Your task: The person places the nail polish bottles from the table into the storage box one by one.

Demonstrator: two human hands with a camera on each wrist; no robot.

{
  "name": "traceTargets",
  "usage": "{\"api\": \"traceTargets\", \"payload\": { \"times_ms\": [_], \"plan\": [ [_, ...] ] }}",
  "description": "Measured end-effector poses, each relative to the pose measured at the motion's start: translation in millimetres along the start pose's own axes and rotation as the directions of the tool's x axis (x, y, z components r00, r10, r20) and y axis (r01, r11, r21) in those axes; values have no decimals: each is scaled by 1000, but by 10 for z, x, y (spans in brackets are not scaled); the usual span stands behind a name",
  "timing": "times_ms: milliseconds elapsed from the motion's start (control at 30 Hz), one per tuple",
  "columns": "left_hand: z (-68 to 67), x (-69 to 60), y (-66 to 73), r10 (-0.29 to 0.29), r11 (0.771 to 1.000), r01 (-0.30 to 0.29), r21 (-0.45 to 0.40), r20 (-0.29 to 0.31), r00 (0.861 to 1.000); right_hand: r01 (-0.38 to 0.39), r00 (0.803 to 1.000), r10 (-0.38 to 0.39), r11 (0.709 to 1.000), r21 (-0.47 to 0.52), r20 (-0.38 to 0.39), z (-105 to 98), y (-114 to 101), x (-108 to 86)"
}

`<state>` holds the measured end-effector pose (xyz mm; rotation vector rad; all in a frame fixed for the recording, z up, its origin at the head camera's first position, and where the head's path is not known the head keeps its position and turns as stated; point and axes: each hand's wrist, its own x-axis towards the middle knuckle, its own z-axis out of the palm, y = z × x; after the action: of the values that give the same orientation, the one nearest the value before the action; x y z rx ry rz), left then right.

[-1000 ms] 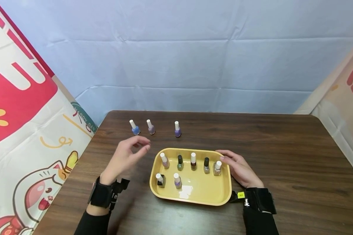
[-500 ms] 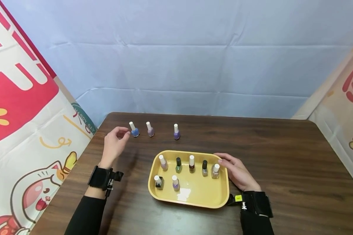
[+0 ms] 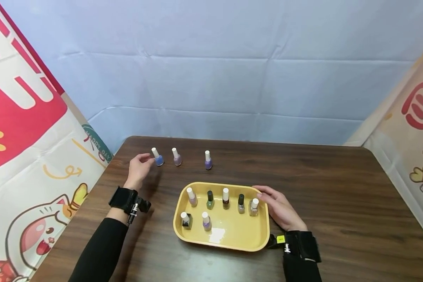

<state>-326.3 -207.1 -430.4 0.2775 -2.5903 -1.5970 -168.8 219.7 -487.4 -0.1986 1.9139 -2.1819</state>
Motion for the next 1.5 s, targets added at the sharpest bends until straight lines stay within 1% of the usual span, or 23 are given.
{"api": "traceTargets", "payload": {
  "times_ms": [67, 233, 367, 467, 600, 733, 1033, 1300, 1500],
  "plan": [
    [-1, 44, -11, -28, 1000, 28, -12, 1, 1000, 1, 1000, 0, 1000, -1, 3, -2, -1, 7],
    [16, 144, -30, -46, 999, 46, 3, 18, 999, 1, 1000, -1, 1000, -4, 2, -6, 2, 22],
    [35, 195, -41, -66, 998, 65, 24, 25, 998, -7, 1000, 7, 1000, -7, -1, 7, 0, 30],
    [53, 224, -43, -52, 997, 50, 56, 24, 998, -10, 1000, 10, 1000, -14, -8, 13, -7, 32],
    [85, 272, -39, -2, 993, -2, 120, 33, 999, -9, 1000, 9, 1000, -11, -14, 20, -25, 31],
    [115, 303, -28, 28, 987, -35, 158, 42, 999, -5, 1000, 5, 1000, -6, -4, 24, -35, 32],
    [137, 317, -38, 17, 987, -23, 158, 41, 999, -3, 1000, 3, 1000, -20, 1, 20, -20, 45],
    [155, 335, -37, 53, 975, -58, 216, 29, 998, -10, 1000, 10, 1000, -25, -1, 14, -27, 43],
    [159, 329, -22, 54, 969, -60, 239, 34, 998, -9, 1000, 9, 1000, -18, 1, 10, -33, 40]
  ]
}}
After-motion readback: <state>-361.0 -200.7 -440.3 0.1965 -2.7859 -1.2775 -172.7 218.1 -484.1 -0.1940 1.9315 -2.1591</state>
